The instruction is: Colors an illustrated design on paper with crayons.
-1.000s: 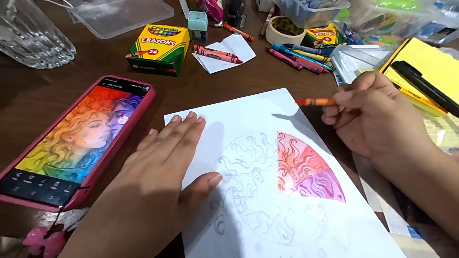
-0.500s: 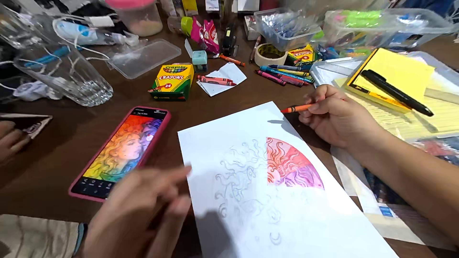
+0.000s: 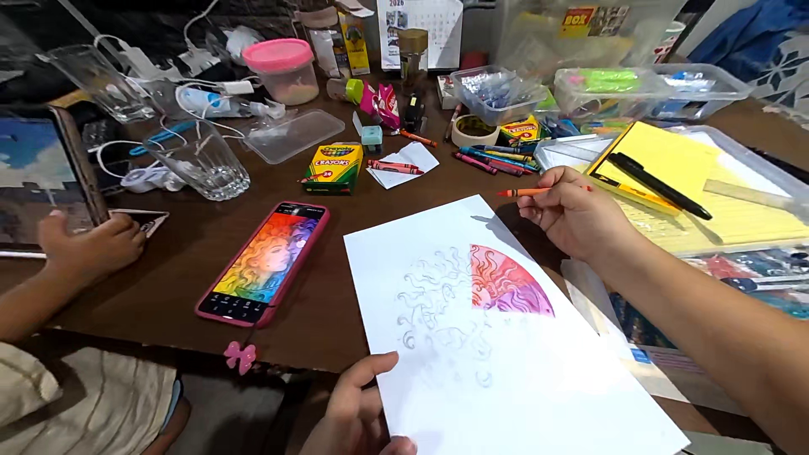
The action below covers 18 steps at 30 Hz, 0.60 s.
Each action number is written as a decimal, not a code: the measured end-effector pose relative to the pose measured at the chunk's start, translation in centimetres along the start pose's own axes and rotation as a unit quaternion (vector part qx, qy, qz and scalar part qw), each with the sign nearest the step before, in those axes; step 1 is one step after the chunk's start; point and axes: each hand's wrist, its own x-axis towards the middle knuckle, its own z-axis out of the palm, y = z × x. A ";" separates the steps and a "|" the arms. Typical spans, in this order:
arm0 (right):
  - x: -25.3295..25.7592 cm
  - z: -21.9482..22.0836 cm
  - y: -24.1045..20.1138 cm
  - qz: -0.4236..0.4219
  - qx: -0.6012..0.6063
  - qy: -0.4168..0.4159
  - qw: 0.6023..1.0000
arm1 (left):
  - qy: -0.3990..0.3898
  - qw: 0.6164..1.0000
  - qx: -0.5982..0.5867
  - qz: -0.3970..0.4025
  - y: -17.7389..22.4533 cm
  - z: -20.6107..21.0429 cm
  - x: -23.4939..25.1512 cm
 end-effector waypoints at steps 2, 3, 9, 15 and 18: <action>0.0 -0.3 -0.1 -0.024 -0.005 -0.001 1.000 | 0.001 1.000 -0.014 0.000 0.5 0.2 0.4; 0.0 -0.3 -0.2 -0.026 -0.005 0.004 1.000 | 0.002 1.000 -0.020 0.004 0.7 0.1 0.5; 0.3 -0.1 -0.8 0.028 -0.002 0.067 0.997 | 0.046 0.998 0.025 0.037 2.2 -1.7 0.5; 0.0 -0.1 -0.9 0.026 -0.015 0.044 0.999 | 0.089 0.977 0.172 -0.085 3.5 -7.5 1.9; -0.1 -0.4 -1.1 0.021 -0.035 -0.013 0.999 | 0.077 0.965 0.207 -0.144 5.4 -9.4 4.3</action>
